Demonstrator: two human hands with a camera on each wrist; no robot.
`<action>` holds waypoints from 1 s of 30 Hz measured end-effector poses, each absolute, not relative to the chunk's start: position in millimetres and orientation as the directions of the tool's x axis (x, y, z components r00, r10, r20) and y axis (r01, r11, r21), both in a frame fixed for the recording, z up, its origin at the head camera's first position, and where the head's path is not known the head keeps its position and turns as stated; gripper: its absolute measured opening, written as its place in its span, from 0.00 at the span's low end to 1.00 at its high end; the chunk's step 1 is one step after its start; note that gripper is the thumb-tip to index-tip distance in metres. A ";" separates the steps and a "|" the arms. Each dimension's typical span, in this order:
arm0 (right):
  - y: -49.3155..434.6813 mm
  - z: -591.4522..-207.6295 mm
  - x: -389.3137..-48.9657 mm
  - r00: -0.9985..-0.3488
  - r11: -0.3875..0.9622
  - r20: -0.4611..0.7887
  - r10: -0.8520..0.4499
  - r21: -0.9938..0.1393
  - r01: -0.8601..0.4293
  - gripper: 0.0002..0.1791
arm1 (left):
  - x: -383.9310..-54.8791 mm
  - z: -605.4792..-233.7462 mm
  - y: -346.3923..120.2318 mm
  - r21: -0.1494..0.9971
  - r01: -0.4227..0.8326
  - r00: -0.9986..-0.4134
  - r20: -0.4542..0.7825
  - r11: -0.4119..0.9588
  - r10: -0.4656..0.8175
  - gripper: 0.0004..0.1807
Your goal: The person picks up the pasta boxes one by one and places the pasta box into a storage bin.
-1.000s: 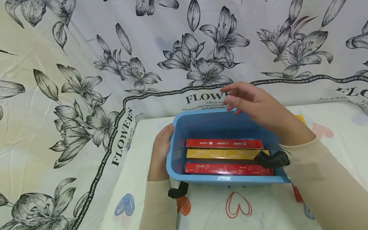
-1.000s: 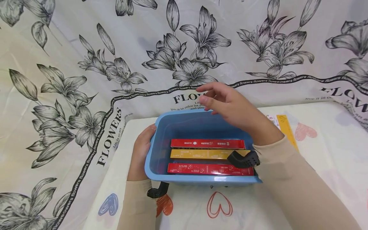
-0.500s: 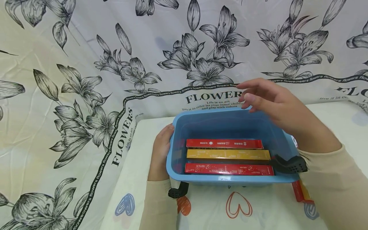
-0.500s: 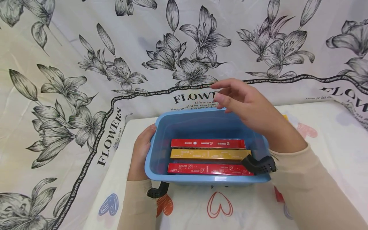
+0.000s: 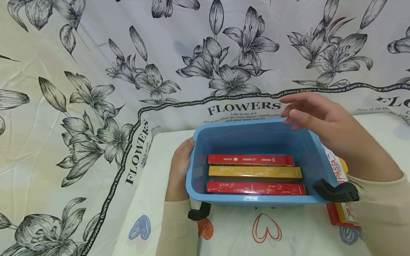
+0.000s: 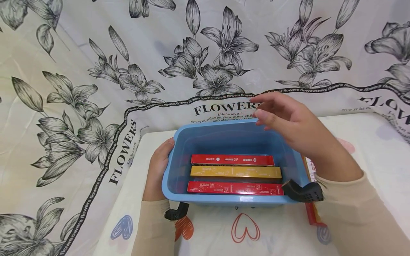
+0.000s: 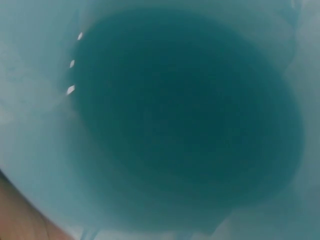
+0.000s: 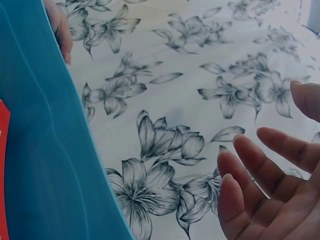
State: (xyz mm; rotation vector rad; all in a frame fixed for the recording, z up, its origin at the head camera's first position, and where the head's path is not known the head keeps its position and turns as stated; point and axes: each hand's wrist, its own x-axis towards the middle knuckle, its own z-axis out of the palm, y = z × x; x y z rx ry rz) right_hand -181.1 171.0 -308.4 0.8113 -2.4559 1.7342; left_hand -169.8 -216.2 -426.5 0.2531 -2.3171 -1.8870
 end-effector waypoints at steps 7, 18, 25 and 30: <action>183.4 -316.5 -180.6 -0.837 0.207 0.362 -0.410 -0.857 -0.472 0.25 | -170.4 -427.4 -214.9 0.989 -0.034 -0.975 -0.002 0.142 -0.220 0.26; 201.3 -332.6 -176.7 -0.855 0.171 0.373 -0.362 -0.875 -0.454 0.25 | -168.3 -426.7 -212.8 0.991 -0.041 -0.975 -0.012 0.126 -0.220 0.25; 213.5 -345.9 -174.2 -0.836 0.030 0.412 -0.361 -0.891 -0.452 0.26 | -169.0 -425.8 -212.2 0.992 -0.034 -0.978 -0.008 0.121 -0.210 0.26; 222.3 -355.2 -170.9 -0.838 -0.012 0.422 -0.345 -0.895 -0.446 0.26 | -169.0 -426.4 -212.4 0.994 -0.032 -0.979 -0.010 0.101 -0.203 0.26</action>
